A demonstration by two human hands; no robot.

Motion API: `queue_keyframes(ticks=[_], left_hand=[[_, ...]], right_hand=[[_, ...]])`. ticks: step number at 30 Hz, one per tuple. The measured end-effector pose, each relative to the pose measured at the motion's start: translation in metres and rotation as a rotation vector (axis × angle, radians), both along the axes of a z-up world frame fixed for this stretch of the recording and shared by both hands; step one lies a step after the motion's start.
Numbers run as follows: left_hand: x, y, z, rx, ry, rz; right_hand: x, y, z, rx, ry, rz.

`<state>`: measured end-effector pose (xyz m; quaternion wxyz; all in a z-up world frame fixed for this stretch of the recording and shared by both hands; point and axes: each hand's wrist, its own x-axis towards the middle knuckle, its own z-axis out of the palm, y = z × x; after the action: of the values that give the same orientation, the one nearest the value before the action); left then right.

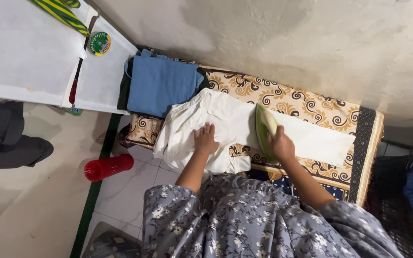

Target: The person irons a pair of blue pants on a patterned ironing board, smoothing the fabric and folding the garment. After finishing the blue pants, the person picks up a pair of white pants from a nearby pile of laundry and begins ironing them as well.

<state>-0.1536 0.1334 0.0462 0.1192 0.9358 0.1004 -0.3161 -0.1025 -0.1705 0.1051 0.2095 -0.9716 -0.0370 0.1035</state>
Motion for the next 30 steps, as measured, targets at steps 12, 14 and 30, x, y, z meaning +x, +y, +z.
queue_keyframes(ticks=[12,14,30], left_hand=[[0.01,0.009,-0.005,-0.037,0.111,-0.009],[0.014,0.012,-0.007,-0.047,0.151,-0.039],[0.017,0.015,-0.014,-0.065,0.197,-0.056]], right_hand=[[-0.054,-0.001,0.013,0.026,0.08,0.056],[-0.045,0.005,0.016,0.005,0.1,0.043],[-0.063,0.007,0.004,0.05,0.101,0.187]])
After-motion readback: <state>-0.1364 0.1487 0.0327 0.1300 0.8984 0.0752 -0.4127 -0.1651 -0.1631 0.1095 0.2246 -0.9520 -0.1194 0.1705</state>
